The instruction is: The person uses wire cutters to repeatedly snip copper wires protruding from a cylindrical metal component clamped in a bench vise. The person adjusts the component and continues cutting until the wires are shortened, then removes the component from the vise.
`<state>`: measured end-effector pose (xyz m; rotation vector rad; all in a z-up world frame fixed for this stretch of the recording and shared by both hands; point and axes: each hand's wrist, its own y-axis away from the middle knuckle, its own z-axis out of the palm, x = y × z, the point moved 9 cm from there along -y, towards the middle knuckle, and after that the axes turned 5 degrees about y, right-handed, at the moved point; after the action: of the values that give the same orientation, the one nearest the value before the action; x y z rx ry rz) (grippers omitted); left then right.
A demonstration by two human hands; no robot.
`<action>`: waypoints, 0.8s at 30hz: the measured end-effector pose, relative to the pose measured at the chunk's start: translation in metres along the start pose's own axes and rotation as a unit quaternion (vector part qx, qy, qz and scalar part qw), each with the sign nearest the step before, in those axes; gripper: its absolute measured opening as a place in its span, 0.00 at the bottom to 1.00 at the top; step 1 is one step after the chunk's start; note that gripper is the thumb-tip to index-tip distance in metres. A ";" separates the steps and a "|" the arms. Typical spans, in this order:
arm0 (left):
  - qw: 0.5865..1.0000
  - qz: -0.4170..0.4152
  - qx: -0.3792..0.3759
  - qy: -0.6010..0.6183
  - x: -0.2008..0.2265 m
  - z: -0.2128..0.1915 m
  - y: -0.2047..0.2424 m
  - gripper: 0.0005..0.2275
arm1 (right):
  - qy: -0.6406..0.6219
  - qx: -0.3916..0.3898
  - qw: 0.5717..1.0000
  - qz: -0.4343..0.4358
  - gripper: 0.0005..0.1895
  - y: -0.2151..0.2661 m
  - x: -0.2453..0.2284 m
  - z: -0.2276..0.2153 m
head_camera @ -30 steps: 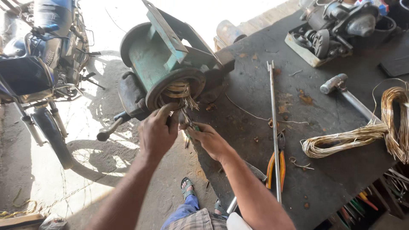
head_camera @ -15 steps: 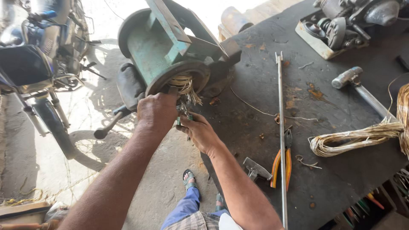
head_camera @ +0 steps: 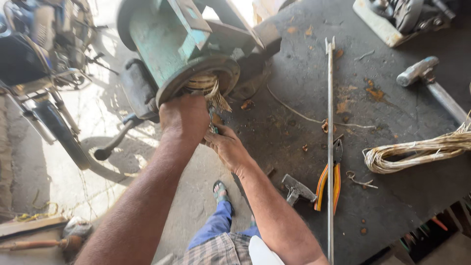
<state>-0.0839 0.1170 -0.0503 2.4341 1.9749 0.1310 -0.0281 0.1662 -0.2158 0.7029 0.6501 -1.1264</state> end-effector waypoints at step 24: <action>0.999 0.034 0.008 0.007 -0.005 -0.034 0.015 0.11 | 0.145 0.028 0.987 -0.062 0.14 0.007 -0.037 0.020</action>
<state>-0.0728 0.1073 -0.0163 2.5187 1.9056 0.1340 -0.0307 0.1735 -0.1737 0.8945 0.9219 -1.1717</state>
